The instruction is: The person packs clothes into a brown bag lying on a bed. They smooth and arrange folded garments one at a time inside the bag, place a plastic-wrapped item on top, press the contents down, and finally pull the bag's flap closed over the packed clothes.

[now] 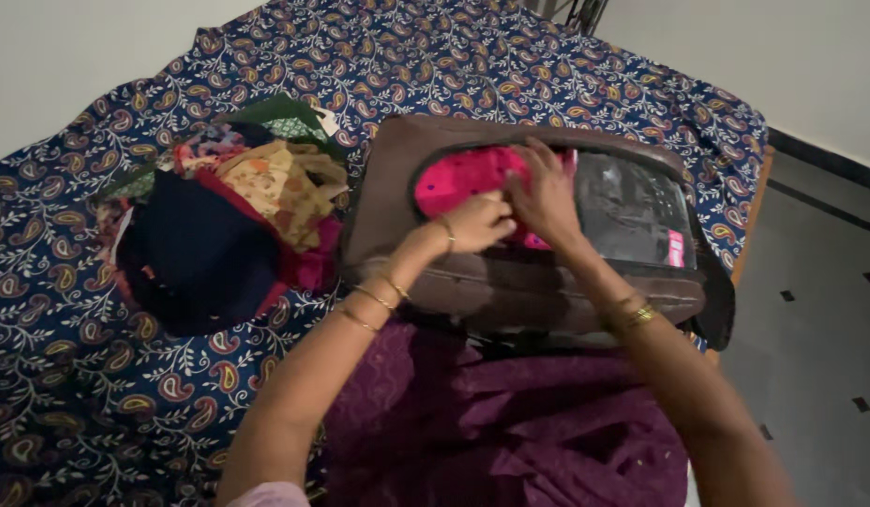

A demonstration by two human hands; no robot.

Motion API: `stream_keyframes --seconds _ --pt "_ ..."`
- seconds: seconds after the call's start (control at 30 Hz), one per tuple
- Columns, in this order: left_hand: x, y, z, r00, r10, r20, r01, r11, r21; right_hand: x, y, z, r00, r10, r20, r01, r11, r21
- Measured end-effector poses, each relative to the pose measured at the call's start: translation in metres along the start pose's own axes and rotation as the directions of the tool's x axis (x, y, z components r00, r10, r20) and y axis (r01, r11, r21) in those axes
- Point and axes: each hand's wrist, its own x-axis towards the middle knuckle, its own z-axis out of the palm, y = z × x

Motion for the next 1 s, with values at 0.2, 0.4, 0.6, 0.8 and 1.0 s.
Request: stream_keyframes --seconds 0.2,0.4,0.6,0.8,1.0 --pt "-0.083 -0.009 -0.107 0.977 -0.011 -0.213 0.029 0.996 0.080 0.039 -0.076 0.065 0.994 -0.107 -0.023 0.109 0.985 0.133" --pt "-0.195 -0.071 -0.158 0.853 -0.354 -0.383 0.345 0.934 -0.096 0.058 -0.149 0.130 0.987 -0.158 0.012 0.148 0.944 0.294" --pt "-0.328 -0.181 -0.133 0.692 -0.476 -0.543 0.668 0.708 0.230 0.054 -0.188 0.197 0.969 -0.246 0.020 0.214 0.876 0.431" --pt "-0.398 -0.198 -0.082 0.327 -0.813 -0.482 0.945 0.287 0.157 0.039 -0.204 0.265 0.953 -0.148 0.263 0.030 0.913 0.406" --pt "-0.392 -0.178 -0.063 0.359 -0.757 -0.546 0.932 0.266 0.244 0.033 -0.211 0.303 0.862 -0.469 0.194 0.455 0.883 0.113"
